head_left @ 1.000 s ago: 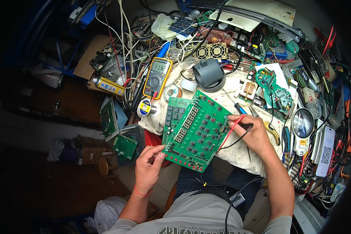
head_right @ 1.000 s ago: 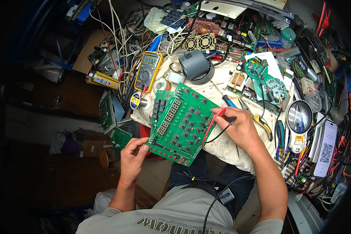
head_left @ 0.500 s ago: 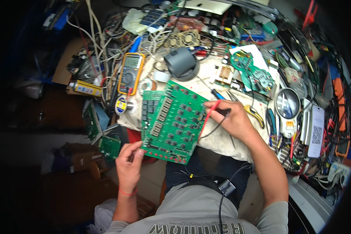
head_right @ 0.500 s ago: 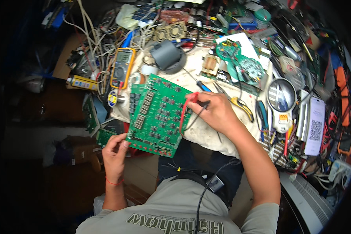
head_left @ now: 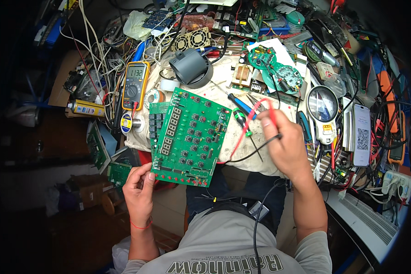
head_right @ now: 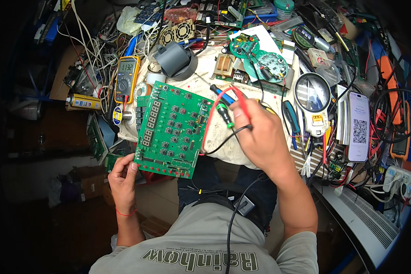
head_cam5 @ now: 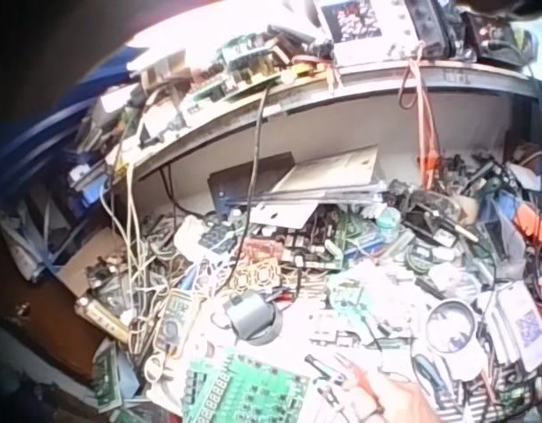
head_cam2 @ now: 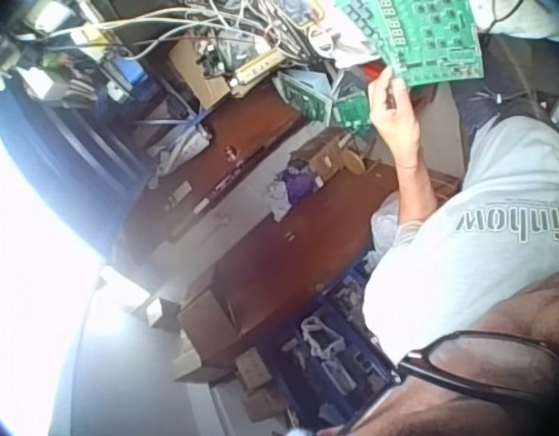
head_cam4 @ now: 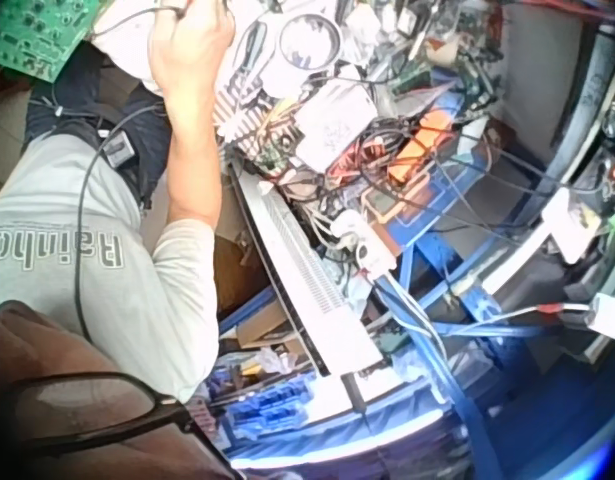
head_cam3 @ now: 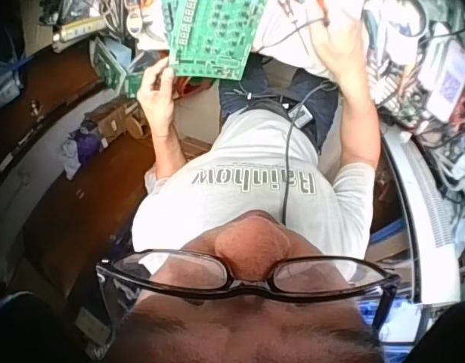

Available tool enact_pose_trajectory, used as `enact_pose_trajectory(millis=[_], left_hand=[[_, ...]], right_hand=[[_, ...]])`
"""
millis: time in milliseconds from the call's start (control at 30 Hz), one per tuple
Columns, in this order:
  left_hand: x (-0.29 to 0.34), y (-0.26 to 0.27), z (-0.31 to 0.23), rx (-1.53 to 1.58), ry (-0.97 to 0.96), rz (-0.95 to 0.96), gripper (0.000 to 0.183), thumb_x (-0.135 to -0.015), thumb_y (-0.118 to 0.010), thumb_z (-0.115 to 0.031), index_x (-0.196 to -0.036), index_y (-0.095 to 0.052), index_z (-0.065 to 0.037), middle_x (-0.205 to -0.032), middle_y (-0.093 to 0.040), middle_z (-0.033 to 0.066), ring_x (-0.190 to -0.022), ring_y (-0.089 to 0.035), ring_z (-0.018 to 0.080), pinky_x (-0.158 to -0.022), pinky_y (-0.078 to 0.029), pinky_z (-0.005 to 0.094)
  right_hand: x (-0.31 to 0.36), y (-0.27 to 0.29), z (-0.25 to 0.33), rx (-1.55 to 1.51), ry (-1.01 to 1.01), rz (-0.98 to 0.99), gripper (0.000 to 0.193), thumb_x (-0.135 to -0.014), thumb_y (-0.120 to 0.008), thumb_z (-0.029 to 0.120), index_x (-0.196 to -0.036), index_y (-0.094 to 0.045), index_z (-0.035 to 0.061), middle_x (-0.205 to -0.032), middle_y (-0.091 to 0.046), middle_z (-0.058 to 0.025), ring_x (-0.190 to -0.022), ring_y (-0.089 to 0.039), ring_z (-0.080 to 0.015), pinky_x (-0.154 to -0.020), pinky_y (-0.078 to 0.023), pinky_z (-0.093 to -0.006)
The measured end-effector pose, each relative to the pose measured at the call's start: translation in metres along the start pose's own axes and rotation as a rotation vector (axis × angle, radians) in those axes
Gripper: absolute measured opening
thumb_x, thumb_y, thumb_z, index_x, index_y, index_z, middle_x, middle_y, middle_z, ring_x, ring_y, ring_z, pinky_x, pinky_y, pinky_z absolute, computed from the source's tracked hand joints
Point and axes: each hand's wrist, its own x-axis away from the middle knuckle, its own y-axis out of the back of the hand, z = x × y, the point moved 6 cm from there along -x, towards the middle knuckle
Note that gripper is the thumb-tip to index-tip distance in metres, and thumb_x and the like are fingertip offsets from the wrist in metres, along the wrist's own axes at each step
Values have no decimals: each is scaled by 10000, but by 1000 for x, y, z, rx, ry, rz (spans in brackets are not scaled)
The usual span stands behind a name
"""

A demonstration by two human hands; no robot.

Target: The person holds a green circuit board and uses a multimeter to test various points on it. They move the probes across different components and read the multimeter display, occasionally flipping the board to access the other side.

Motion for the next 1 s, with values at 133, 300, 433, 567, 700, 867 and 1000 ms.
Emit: enact_pose_trajectory(millis=[133, 300, 433, 567, 700, 867, 1000], left_hand=[[0, -1, -3, 39, -23, 15, 224, -1028, -673, 3, -1242, -707, 61, -1051, -600, 16, -892, -568, 59, -790, -488, 207], [2, -1, -3, 9, -27, 26, 225, -1031, -664, 11, -1246, -697, 72, -1052, -594, 19, -896, -577, 62, -789, -506, 206], [2, 1, 0, 22, -24, 46, 228, -1033, -661, 12, -1251, -692, 74, -1048, -588, 19, -894, -576, 63, -805, -523, 210], [2, 0, 3, 61, -12, 35, 241, -1029, -677, -11, -1258, -699, 62, -1044, -596, 10, -897, -569, 62, -803, -503, 212], [2, 0, 3, 63, -14, 23, 257, -1024, -705, -57, -1261, -718, 40, -1048, -620, -6, -906, -562, 61, -790, -456, 212], [2, 0, 2, 48, -16, 37, 249, -1036, -664, -2, -1273, -686, 70, -1045, -595, 18, -927, -589, 67, -822, -508, 214], [1, 0, 4, 29, -16, 41, 248, -1034, -669, -5, -1269, -691, 69, -1041, -595, 14, -925, -576, 63, -827, -492, 213]], right_hand=[[1, -34, -7, 654, 124, 139, 320, -906, -783, 313, -926, -689, 8, -721, -716, -165, -638, -722, -353, -608, -568, -453], [-3, -56, -23, 846, 78, 247, 349, -849, -799, 333, -902, -699, 3, -682, -712, -160, -618, -725, -329, -586, -569, -444], [1, -31, -10, 811, 57, 176, 313, -839, -785, 310, -864, -693, 11, -670, -709, -164, -619, -729, -341, -605, -580, -457], [-4, 6, -1, 879, 64, 46, 281, -851, -819, 278, -941, -689, 46, -768, -733, -144, -659, -735, -330, -611, -579, -452], [-7, 29, 16, 795, 276, -241, 296, -829, -857, 238, -1053, -719, 104, -827, -712, -103, -693, -700, -300, -635, -537, -431], [17, 56, 36, 451, 567, -353, 124, -895, -750, 142, -982, -723, 58, -826, -651, -109, -778, -628, -306, -764, -494, -427], [40, 77, 28, 107, 419, -495, 526, -1042, -472, 450, -1059, -704, -22, -1122, -605, -168, -1061, -579, -297, -965, -464, -412]])
